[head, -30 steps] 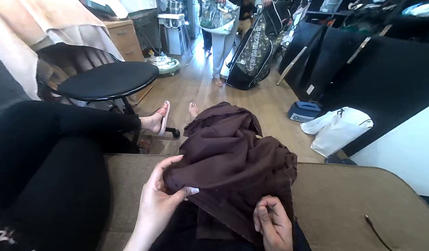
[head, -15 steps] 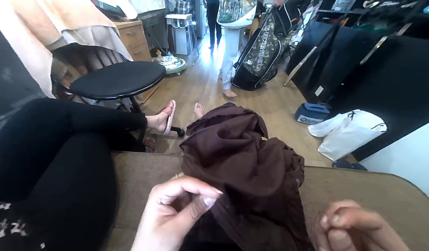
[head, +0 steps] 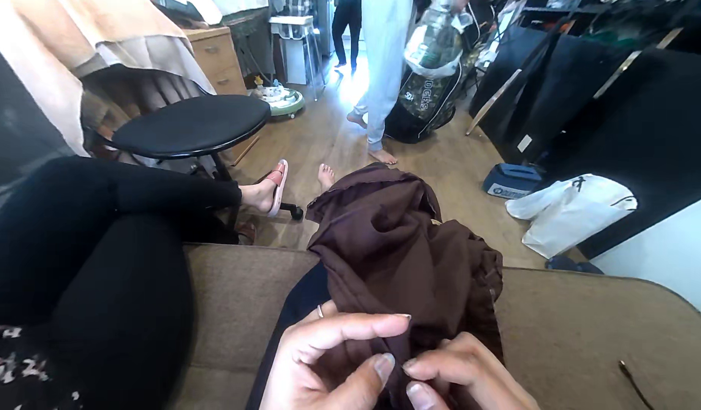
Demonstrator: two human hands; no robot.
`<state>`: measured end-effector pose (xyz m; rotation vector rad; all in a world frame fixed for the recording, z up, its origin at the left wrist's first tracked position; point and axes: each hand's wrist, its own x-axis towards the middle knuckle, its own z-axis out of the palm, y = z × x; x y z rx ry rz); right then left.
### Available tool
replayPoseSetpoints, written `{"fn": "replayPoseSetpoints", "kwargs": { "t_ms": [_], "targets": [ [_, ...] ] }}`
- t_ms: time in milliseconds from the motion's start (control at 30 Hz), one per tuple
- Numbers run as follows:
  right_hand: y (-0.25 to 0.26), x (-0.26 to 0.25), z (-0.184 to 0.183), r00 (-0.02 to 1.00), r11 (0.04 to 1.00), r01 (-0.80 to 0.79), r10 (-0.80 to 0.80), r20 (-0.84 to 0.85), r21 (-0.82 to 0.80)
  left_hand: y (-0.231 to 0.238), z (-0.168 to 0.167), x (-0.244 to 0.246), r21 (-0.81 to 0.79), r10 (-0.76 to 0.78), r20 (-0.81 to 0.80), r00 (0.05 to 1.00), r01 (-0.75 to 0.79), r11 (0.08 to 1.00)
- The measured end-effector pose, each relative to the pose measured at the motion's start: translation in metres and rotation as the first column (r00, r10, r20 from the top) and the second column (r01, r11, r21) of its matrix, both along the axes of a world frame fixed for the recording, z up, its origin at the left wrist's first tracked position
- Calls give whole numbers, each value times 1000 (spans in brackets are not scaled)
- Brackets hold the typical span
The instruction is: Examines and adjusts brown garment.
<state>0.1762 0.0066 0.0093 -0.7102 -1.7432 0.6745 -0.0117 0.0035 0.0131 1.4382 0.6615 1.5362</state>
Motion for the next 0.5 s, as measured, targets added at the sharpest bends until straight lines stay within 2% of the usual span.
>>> {"fn": "replayPoseSetpoints", "kwargs": {
  "t_ms": [500],
  "targets": [
    [-2,1,-1,1000,999,-11,10,-17,-46,-3,2,0,-1,3,-30,1000,-3,1000]
  ]
}}
